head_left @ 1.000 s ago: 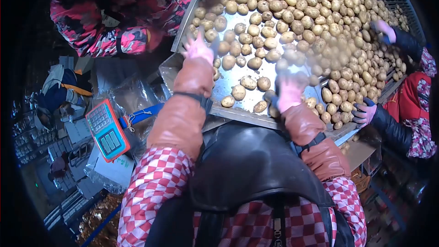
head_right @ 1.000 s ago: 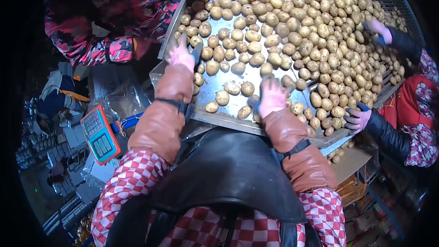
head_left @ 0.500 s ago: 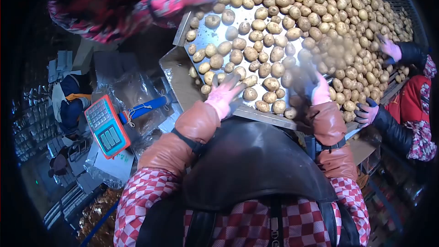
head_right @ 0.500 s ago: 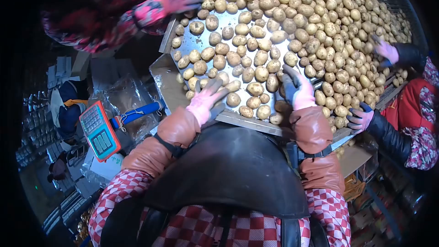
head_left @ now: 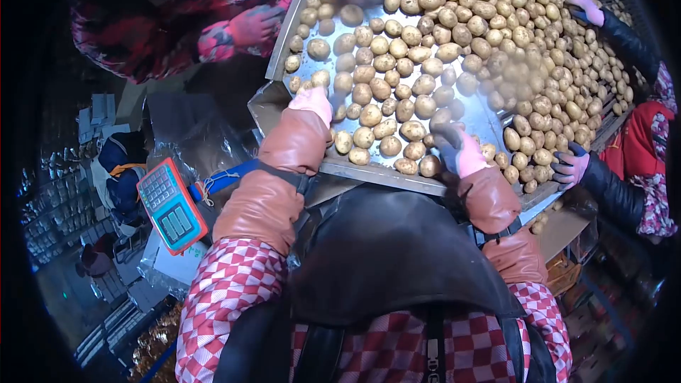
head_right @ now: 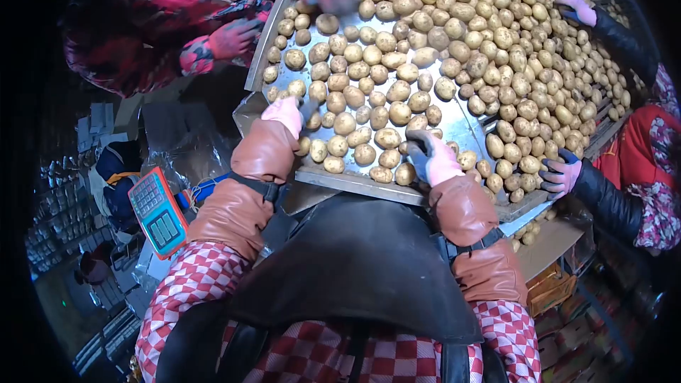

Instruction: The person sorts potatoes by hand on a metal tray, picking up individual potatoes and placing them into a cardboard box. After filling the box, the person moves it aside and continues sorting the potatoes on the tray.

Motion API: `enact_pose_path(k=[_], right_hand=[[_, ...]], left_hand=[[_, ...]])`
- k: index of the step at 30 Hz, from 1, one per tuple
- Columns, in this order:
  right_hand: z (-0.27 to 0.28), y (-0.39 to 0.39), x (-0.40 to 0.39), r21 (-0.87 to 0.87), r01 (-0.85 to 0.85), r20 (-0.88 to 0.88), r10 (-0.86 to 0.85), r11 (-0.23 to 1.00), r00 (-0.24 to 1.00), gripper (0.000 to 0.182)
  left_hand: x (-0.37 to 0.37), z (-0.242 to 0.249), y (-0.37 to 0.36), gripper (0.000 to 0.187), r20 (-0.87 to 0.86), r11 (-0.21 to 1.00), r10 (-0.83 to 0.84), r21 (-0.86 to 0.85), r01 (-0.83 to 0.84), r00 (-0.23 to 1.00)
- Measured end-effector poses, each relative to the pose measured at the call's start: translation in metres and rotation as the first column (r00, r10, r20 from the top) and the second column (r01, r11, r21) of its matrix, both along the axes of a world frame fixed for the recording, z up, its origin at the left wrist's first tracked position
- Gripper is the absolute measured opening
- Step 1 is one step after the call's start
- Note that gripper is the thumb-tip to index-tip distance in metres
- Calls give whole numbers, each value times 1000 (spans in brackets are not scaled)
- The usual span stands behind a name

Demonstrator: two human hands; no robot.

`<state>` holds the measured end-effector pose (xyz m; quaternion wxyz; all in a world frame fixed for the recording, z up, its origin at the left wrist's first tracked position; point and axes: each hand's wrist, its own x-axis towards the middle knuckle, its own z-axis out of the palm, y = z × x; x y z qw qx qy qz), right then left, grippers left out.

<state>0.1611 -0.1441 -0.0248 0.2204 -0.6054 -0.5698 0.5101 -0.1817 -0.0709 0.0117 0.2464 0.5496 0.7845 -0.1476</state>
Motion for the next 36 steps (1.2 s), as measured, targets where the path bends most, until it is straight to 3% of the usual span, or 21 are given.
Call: enact_pose_path(k=[3,9,12,14,16,18,19,20,22,23,24,25,26,27,28,29,30,32,34,35,36], right_hand=[[1,-11,20,-141,157,-149,-178,977,973,29],[30,-19,21,25,40,120,-43,999,992,31],[29,-28,24,-82,111,-75,-117,990,990,31],[26,-25,33,-297,138,-144,-187,945,972,39],[15,-32,38,-623,154,-576,-582,767,574,53],[49,-34,24,-617,176,-657,-626,767,421,62],[49,-32,20,-637,185,-630,-644,748,435,61],[48,-28,19,-655,192,-602,-659,731,451,59],[11,-40,33,-653,248,-529,-665,716,527,52],[4,-49,43,-597,253,-570,-625,761,533,49],[2,-55,53,-538,250,-608,-576,805,546,46],[32,-61,58,-307,352,-523,-465,884,714,39],[39,-59,82,-638,473,-443,-792,608,420,38],[28,-74,120,-627,468,-543,-780,623,311,38],[17,-97,160,-411,542,-602,-664,733,442,40],[11,-124,200,126,604,-46,-604,787,796,39],[7,-144,248,215,611,-33,-619,762,784,38],[-19,-183,349,-96,930,-366,-881,355,299,37],[13,-180,340,477,695,343,-842,538,417,35],[58,-149,289,410,752,248,-857,516,452,40],[67,-135,266,81,936,-246,-904,341,351,44]], left_hand=[[-1,9,14,38,7,913,-94,398,84,996],[-19,-33,107,48,-28,971,3,240,4,1000],[-30,-24,108,58,59,971,16,237,-29,998],[7,31,75,59,394,911,250,215,-353,884],[38,23,39,57,775,980,-74,174,-99,627],[77,47,26,51,736,909,-418,349,230,533],[94,28,33,46,655,902,-404,403,158,638],[123,85,36,52,545,937,-319,305,171,776],[132,21,56,60,217,753,-411,629,196,885],[127,-38,71,62,167,805,-495,456,379,852],[153,-7,29,62,-46,737,-554,437,515,831],[143,-10,13,62,22,669,-659,473,573,752],[126,-19,3,62,80,588,-758,513,626,647],[110,-24,-12,63,46,584,-754,503,637,655],[94,-25,-27,64,12,583,-748,492,647,664],[82,-23,-36,63,28,634,-704,477,609,710],[73,-21,-41,62,41,680,-657,465,568,753],[61,-27,-55,56,21,769,-512,455,448,858],[68,-33,-66,56,91,830,-313,510,226,945],[75,-29,-69,56,94,814,-342,527,245,935],[83,-25,-73,56,96,799,-372,539,266,923]])
